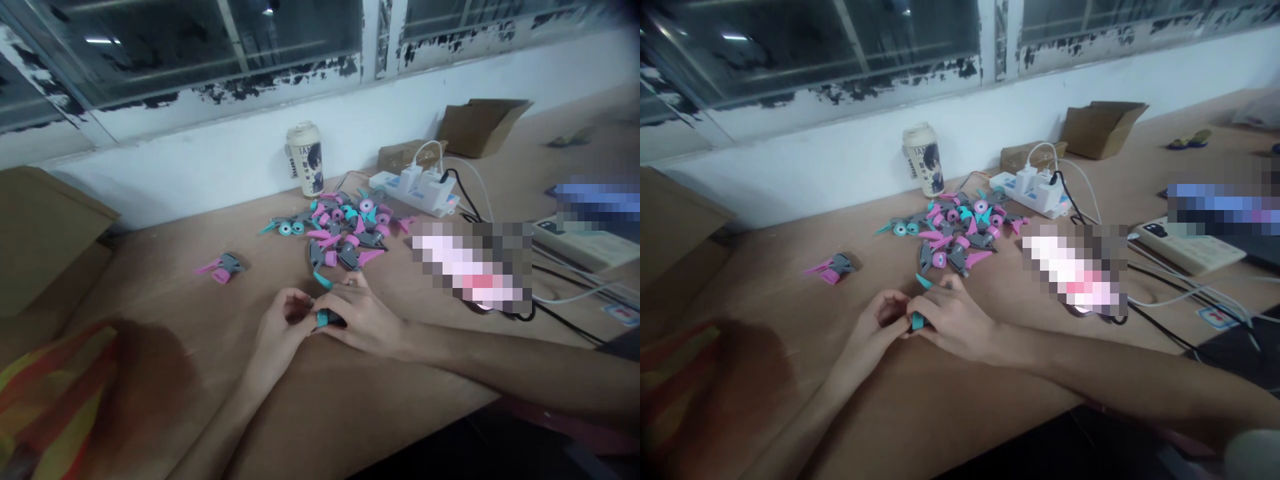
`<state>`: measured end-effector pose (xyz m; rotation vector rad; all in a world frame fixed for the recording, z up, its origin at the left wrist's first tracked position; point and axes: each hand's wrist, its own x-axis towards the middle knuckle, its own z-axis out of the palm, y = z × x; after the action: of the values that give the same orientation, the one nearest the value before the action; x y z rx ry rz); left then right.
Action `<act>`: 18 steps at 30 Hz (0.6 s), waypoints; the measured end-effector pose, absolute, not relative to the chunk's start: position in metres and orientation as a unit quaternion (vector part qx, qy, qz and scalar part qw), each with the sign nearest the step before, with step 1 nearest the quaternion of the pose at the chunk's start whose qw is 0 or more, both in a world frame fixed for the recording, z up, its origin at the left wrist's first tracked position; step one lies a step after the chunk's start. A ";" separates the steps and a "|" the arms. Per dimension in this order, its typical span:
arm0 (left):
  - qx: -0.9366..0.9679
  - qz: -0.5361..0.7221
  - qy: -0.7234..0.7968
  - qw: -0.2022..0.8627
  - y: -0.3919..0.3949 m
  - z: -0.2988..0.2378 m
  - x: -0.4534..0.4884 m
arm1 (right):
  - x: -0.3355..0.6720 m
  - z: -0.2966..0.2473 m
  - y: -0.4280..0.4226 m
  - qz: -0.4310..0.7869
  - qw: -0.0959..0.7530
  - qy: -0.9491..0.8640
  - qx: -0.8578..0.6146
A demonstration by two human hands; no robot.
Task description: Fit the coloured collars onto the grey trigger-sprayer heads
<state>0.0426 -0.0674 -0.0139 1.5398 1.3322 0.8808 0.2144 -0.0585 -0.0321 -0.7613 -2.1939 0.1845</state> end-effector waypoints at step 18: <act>0.750 0.254 0.595 0.141 -0.083 -0.007 0.050 | 0.216 -0.032 -0.058 0.053 0.369 -0.867 -0.332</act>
<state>0.0502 -0.0832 -0.0071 2.1641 1.7167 0.7338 0.2158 -0.0581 -0.0321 -0.8513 -2.2255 0.1373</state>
